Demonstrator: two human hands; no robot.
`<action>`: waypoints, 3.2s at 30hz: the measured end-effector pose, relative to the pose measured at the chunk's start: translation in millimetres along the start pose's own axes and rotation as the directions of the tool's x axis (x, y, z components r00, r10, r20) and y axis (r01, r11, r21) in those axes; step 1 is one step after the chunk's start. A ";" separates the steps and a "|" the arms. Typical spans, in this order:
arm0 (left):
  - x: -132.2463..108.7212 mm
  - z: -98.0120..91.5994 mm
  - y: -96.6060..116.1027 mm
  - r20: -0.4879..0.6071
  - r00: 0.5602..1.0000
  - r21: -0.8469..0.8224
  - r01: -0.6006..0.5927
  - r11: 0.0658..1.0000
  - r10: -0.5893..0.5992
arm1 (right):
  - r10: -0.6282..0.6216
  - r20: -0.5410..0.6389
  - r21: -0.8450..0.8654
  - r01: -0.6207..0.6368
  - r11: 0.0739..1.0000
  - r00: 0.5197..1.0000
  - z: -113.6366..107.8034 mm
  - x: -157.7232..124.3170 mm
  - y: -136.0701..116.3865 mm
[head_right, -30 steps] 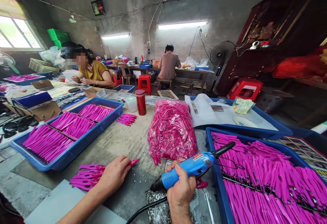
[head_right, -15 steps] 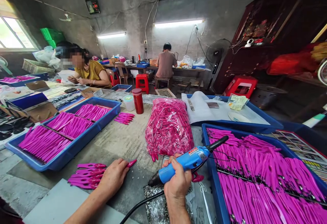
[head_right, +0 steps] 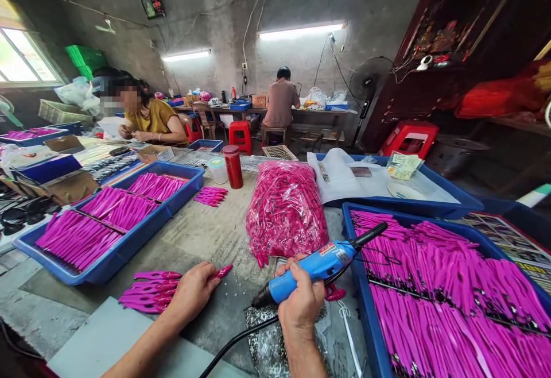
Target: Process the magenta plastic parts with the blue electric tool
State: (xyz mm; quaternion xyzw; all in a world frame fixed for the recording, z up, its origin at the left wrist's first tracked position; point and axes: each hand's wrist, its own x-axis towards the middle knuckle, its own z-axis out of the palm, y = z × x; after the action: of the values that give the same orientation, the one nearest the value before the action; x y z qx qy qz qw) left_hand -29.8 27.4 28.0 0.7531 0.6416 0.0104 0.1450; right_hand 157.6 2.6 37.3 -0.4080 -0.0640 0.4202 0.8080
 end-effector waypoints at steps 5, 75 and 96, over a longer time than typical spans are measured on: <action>-0.1 -2.7 1.9 0.031 0.999 -0.002 0.009 1.000 -0.009 | -0.012 -0.001 -0.007 0.012 1.000 1.000 0.5 -0.6 -0.7; -2.4 18.2 6.6 0.004 0.999 -0.051 -0.046 0.998 0.046 | -0.302 0.600 -0.255 0.535 0.806 0.741 77.2 -18.1 74.6; -27.8 13.6 4.8 0.015 0.980 -0.003 -0.200 0.980 0.200 | -0.356 0.406 -0.125 0.437 0.891 0.841 37.4 -33.0 9.5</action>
State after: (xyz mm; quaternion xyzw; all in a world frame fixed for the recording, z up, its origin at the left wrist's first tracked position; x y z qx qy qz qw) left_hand -27.4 -3.0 20.8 0.8137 0.5616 0.0198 0.1489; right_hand 113.9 4.1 63.0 -0.3823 -0.3441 0.3033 0.8022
